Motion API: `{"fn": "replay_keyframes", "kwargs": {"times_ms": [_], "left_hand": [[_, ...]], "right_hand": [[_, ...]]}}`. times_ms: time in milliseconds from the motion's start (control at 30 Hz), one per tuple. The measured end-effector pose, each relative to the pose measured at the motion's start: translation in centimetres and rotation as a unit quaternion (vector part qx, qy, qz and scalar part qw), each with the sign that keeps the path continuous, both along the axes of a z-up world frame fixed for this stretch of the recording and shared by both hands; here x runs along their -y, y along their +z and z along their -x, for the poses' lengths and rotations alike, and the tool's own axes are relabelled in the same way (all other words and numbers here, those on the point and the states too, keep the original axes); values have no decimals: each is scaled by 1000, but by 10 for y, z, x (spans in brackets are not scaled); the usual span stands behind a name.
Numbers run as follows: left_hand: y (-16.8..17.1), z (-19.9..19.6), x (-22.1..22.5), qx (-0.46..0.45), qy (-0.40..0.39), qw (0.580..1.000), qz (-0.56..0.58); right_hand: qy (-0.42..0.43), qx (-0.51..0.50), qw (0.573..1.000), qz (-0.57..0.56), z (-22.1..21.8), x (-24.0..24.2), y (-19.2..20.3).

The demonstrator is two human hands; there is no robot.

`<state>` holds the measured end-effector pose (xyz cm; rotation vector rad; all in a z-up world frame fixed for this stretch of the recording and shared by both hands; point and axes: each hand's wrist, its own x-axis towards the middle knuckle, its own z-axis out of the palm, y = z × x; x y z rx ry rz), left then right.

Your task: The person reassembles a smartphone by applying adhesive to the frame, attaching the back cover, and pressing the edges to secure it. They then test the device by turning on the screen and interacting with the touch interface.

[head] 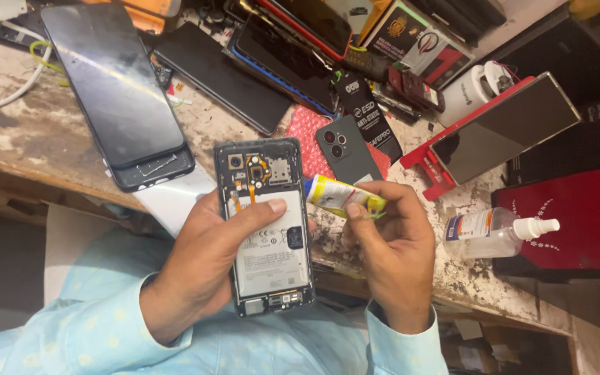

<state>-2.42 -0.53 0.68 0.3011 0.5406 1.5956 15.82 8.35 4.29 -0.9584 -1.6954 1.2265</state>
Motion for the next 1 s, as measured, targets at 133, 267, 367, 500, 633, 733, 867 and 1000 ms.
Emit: {"fn": "replay_keyframes", "kwargs": {"times_ms": [133, 267, 367, 500, 633, 733, 867, 1000], "left_hand": [[1, -4, 1, 11, -32, 999, 19], [3, -6, 2, 31, -62, 997, 31], [4, -6, 2, 31, -78, 994, 64], [4, -11, 5, 29, -113, 989, 88], [0, -11, 10, 27, -128, 988, 79], [-6, -11, 11, 35, -133, 988, 76], [-14, -15, 11, 49, -151, 982, 99], [-11, -15, 12, 56, -121, 989, 59]], "right_hand": [[-37, -130, 989, 51, 2, -7, -8], [-7, -186, 978, 98, -1, -11, -25], [-94, -99, 990, 20, -6, -8, -39], [-119, -195, 973, -4, -7, -5, -51], [-39, -261, 960, 98, -8, -2, -54], [-61, -136, 986, 71, -13, -1, -56], [-91, -30, 995, 15, -22, -4, -52], [-206, -111, 971, 49, -14, -17, -41]]}}
